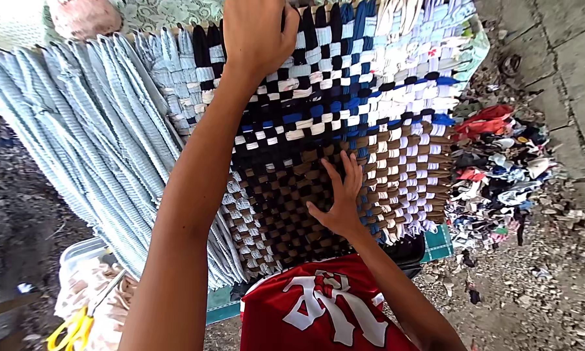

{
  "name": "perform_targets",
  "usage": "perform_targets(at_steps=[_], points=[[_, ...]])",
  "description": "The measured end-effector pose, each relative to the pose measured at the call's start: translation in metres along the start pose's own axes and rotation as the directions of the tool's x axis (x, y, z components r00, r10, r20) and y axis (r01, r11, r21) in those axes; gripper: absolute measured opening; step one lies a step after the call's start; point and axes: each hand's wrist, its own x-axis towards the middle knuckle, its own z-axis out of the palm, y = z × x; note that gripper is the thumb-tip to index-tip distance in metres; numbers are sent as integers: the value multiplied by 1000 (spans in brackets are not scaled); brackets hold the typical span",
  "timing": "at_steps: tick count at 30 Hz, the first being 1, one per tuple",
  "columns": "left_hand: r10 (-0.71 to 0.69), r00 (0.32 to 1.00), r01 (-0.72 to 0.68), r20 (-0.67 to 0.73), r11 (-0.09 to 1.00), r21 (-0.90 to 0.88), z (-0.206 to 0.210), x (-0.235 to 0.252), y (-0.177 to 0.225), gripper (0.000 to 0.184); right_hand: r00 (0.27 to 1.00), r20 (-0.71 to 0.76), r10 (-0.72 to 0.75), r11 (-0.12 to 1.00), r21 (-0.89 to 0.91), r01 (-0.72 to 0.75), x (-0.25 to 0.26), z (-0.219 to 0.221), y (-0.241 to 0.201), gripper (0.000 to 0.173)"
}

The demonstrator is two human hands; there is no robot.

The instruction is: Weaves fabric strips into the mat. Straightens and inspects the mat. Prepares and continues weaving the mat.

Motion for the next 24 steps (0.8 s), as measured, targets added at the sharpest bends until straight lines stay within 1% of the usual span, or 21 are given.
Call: perform_targets(at_steps=[2,4,6,9,13,16,19,22,24], points=[[2,1000,-2,-8,1000,-3,1,1,1,41,998,-55,7,999,45,-4,6,2,-10,100],[-3,1000,3,-5,1000,-3,1,1,0,41,996,-93,-15,1000,3,16,16,10,-17,102],[-7,1000,7,4,1000,3,0,1,0,41,996,-93,-9,998,-59,4,26,19,-20,105],[2,1000,-3,22,1000,18,-1,2,0,44,996,-86,-4,995,-103,-5,33,24,-13,109],[24,999,-24,32,1000,18,-1,1,-3,45,997,-67,-23,992,-127,15,31,18,4,107],[20,999,-21,43,1000,21,-2,1,-2,45,998,-45,-32,993,-111,27,27,14,12,102],[9,999,-10,32,999,36,-1,2,-1,46,999,-28,-29,998,-62,27,26,4,7,99],[12,1000,-12,13,999,30,2,2,1,45,993,-114,-14,1000,-23,12,34,1,-6,103],[16,1000,-16,2,1000,25,2,2,0,45,992,-127,-7,999,-39,2,44,5,-18,107]])
